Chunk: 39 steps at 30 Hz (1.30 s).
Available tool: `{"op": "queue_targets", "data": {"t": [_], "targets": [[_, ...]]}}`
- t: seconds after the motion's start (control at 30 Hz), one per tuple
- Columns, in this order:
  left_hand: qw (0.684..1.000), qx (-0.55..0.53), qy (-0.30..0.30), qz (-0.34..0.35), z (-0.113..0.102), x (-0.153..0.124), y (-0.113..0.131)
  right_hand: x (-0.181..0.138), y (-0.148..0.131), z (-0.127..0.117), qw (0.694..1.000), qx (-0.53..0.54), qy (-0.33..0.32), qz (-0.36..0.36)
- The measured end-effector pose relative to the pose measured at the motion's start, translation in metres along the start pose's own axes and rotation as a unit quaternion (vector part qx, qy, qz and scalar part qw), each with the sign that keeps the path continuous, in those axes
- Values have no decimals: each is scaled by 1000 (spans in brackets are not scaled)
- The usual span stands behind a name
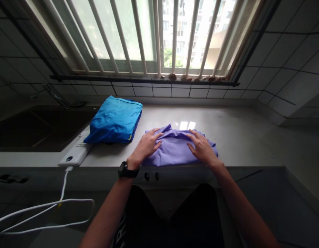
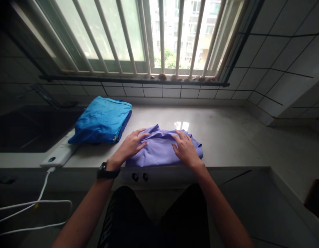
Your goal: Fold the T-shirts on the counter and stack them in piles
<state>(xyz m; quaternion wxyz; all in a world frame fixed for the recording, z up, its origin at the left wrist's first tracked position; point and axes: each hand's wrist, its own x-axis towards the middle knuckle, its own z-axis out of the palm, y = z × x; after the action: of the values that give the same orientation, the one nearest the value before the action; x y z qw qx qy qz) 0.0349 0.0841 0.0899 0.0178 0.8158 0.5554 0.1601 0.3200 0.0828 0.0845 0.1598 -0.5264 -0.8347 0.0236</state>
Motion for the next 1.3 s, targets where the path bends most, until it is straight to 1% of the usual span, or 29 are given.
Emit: {"op": "queue_targets", "data": {"t": [0.07,0.1,0.17,0.23,0.3,0.37,0.4,0.43,0.47,0.53,0.57,0.6,0.63,0.7,0.73,0.83,0.9,0.97,1.03,1.1,1.13,1.2,1.3], "targets": [[999,1,-16,29,2,12,-2,5,-3,3,1000,-4,3,-7],[999,5,-29,27,4,19,-5,10,-4,4,1000,-11,-1,-3],[999,10,-39,-6,6,32,-13,22,-1,8,1000,-26,-2,16],[998,16,-31,-54,7,43,-20,35,4,9,998,-39,12,50],[995,30,-13,-98,7,47,-25,45,9,9,993,-47,30,100],[992,43,17,-115,6,44,-26,48,11,8,987,-47,50,144],[994,43,31,-100,6,40,-24,47,10,7,987,-41,61,146],[996,37,38,-66,7,36,-23,43,9,7,989,-32,66,129],[999,25,34,-16,9,32,-21,38,8,8,993,-19,63,97],[997,2,3,71,14,25,-19,28,5,12,999,4,22,33],[996,-3,-18,85,17,23,-19,23,5,16,1000,10,-14,21],[996,-3,-37,76,20,23,-19,21,5,20,998,9,-51,25],[997,1,-51,50,23,23,-21,20,7,23,996,3,-85,42],[998,14,-65,-5,27,26,-24,27,12,29,988,-16,-132,72],[997,20,-68,-22,28,28,-24,34,16,29,986,-23,-147,73],[996,42,-63,-55,23,29,-16,56,23,24,985,-34,-163,55],[993,69,-57,-79,18,23,-1,61,21,16,987,-42,-145,56],[990,98,-49,-92,12,10,17,51,12,10,992,-24,-115,35],[988,116,-38,-92,9,-10,33,26,-1,8,993,28,-106,-36],[990,116,-23,-80,8,-32,41,-8,-12,11,983,77,-128,-110],[992,107,-18,-62,9,-44,42,-26,-16,13,979,83,-141,-125],[998,67,-16,-2,13,-68,35,-58,-20,18,975,85,-147,-145],[996,17,-24,87,20,-99,18,-91,-18,28,968,81,-131,-200]]}}
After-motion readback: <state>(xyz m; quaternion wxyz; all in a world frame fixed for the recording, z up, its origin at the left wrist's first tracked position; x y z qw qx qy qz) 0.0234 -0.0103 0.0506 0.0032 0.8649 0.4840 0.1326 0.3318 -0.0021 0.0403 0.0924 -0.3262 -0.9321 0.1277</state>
